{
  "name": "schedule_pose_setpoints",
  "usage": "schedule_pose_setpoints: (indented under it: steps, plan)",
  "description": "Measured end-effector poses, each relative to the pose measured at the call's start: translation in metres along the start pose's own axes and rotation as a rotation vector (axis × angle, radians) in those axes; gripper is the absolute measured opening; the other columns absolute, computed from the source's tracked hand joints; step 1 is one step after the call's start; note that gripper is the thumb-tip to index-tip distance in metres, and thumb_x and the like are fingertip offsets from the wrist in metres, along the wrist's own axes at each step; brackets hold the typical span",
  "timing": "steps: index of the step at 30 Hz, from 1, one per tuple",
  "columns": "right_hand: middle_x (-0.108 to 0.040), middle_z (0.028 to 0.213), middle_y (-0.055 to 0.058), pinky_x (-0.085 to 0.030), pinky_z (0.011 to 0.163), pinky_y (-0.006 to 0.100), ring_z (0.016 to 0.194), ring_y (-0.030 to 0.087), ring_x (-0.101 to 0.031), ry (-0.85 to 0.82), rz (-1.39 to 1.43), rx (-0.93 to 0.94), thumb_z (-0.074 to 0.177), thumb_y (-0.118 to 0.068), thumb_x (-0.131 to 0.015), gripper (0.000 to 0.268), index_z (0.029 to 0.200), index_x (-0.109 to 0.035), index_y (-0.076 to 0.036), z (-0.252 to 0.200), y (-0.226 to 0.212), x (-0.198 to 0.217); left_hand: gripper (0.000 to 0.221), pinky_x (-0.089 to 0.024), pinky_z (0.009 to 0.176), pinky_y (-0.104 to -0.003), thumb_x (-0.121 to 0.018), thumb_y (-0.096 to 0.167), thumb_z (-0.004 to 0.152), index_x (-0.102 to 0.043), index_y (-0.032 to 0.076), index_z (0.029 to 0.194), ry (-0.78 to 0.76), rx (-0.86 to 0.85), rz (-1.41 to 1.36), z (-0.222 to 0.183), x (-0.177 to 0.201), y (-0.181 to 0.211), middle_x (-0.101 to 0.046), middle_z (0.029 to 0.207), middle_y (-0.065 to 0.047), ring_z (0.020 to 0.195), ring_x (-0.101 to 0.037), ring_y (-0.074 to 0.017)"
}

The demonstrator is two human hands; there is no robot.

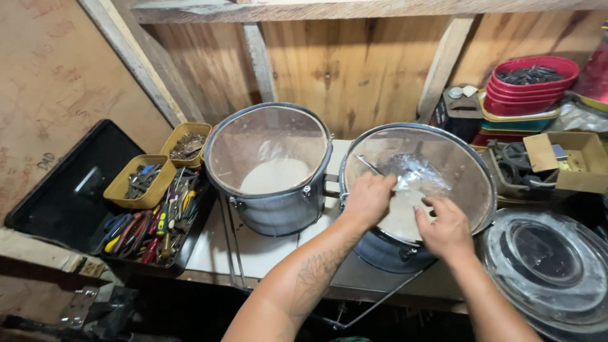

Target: Assembling drum shells, heads, and mounting hardware on a workbench

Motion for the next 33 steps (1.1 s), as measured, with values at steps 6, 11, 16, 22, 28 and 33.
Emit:
schedule_pose_setpoints:
  steps: [6,11,16,22,28,33]
  plan:
    - [-0.074,0.092,0.008,-0.058,0.085,0.044,0.093,0.032,-0.074,-0.148,-0.167,-0.098,0.087,-0.044,-0.071,0.031,0.103,-0.08,-0.02,0.003,-0.006,-0.003,0.008,-0.053,0.061,-0.038,-0.057,0.02,0.091,-0.063,0.025,0.093,0.093,0.006,0.166,0.031,0.009,-0.028,-0.061,0.066,0.001,0.065,-0.066,-0.0237]
    - [-0.074,0.107,0.001,-0.051,0.097,0.045,0.108,0.027,-0.071,-0.206,-0.239,-0.149,0.086,-0.054,-0.065,0.036,0.106,-0.078,-0.027,0.002,-0.008,0.001,0.013,-0.054,0.06,-0.041,-0.056,0.022,0.089,-0.064,0.026,0.098,0.155,0.081,0.324,0.036,0.005,-0.064,-0.059,0.065,-0.003,0.064,-0.064,-0.0263]
    - [-0.075,0.105,-0.001,-0.047,0.104,0.043,0.109,0.024,-0.071,-0.202,-0.258,-0.139,0.087,-0.055,-0.063,0.035,0.104,-0.078,-0.027,0.002,-0.009,-0.001,0.011,-0.054,0.07,-0.045,-0.059,0.024,0.085,-0.07,0.021,0.088,-0.028,0.302,0.386,0.027,0.021,-0.108,-0.065,0.074,-0.006,0.079,-0.069,-0.0306]
    - [-0.076,0.101,0.0,-0.047,0.102,0.041,0.104,0.023,-0.072,-0.201,-0.241,-0.14,0.086,-0.053,-0.063,0.034,0.102,-0.078,-0.027,0.003,-0.011,-0.001,0.014,-0.053,0.064,-0.05,-0.066,0.029,0.07,-0.064,0.015,0.067,0.125,0.219,0.467,-0.001,0.026,-0.139,-0.058,0.064,-0.012,0.07,-0.065,-0.0371]
    - [-0.076,0.1,0.0,-0.047,0.103,0.04,0.104,0.023,-0.072,-0.178,-0.225,-0.14,0.087,-0.053,-0.064,0.034,0.102,-0.078,-0.025,0.003,-0.015,0.003,0.033,-0.054,0.074,-0.052,-0.072,0.046,0.068,-0.074,0.02,0.087,-0.118,0.17,0.449,-0.017,0.066,-0.129,-0.059,0.081,-0.011,0.085,-0.063,-0.0373]
    - [-0.075,0.1,-0.002,-0.045,0.104,0.039,0.103,0.021,-0.072,-0.199,-0.214,-0.155,0.088,-0.053,-0.063,0.034,0.103,-0.078,-0.026,0.004,-0.015,0.004,0.018,-0.048,0.079,-0.047,-0.074,0.031,0.068,-0.073,0.021,0.083,-0.148,0.152,0.434,-0.03,0.098,-0.113,-0.052,0.1,-0.006,0.103,-0.054,-0.0359]
Point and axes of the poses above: each hand's wrist, its own z-axis towards the middle knuckle, its own x-axis out of the back of the hand, y = z × x, the point moved 3 cm from there along z, towards the middle knuckle
